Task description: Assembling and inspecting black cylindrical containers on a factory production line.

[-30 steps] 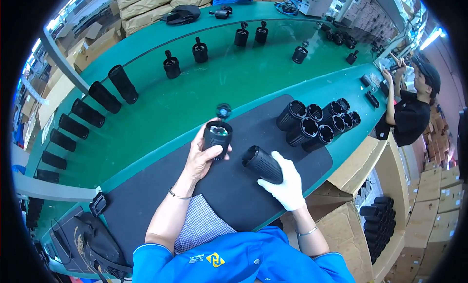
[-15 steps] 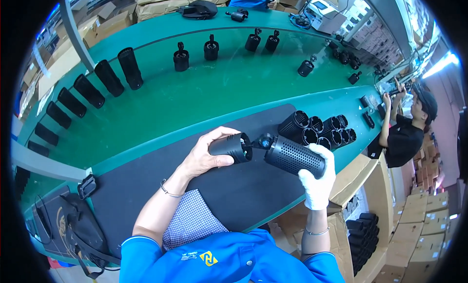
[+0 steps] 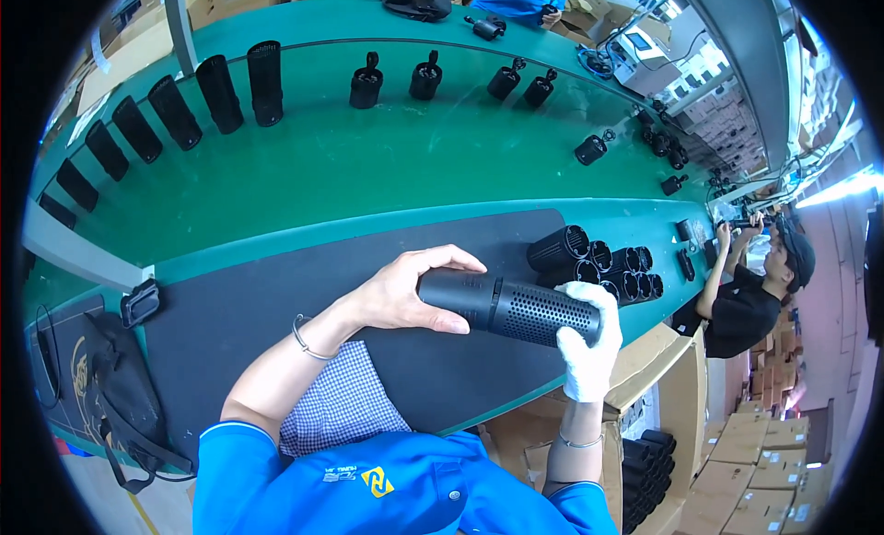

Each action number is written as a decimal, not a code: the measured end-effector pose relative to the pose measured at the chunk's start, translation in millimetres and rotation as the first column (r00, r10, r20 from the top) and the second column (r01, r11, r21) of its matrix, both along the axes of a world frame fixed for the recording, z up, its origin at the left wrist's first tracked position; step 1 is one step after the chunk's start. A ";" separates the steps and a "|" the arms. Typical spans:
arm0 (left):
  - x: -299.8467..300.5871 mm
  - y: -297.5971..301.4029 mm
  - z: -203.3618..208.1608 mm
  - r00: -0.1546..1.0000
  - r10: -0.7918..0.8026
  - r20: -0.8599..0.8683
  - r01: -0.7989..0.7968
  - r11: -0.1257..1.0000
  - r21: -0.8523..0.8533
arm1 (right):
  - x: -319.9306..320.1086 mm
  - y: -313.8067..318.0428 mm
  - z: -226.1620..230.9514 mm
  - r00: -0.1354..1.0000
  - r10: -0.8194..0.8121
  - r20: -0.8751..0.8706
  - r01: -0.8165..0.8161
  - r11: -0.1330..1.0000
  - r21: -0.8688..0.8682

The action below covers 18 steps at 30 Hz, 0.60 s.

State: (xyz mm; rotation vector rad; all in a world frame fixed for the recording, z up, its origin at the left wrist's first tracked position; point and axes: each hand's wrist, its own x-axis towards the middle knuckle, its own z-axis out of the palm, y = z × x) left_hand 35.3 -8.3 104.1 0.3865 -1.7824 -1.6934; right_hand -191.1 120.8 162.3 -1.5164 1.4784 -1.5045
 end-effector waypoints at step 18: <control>-3.6 15.4 11.9 0.987 0.001 -0.163 0.004 0.999 0.035 | 10.2 -26.3 25.7 0.982 0.157 -0.104 -0.179 0.952 -0.249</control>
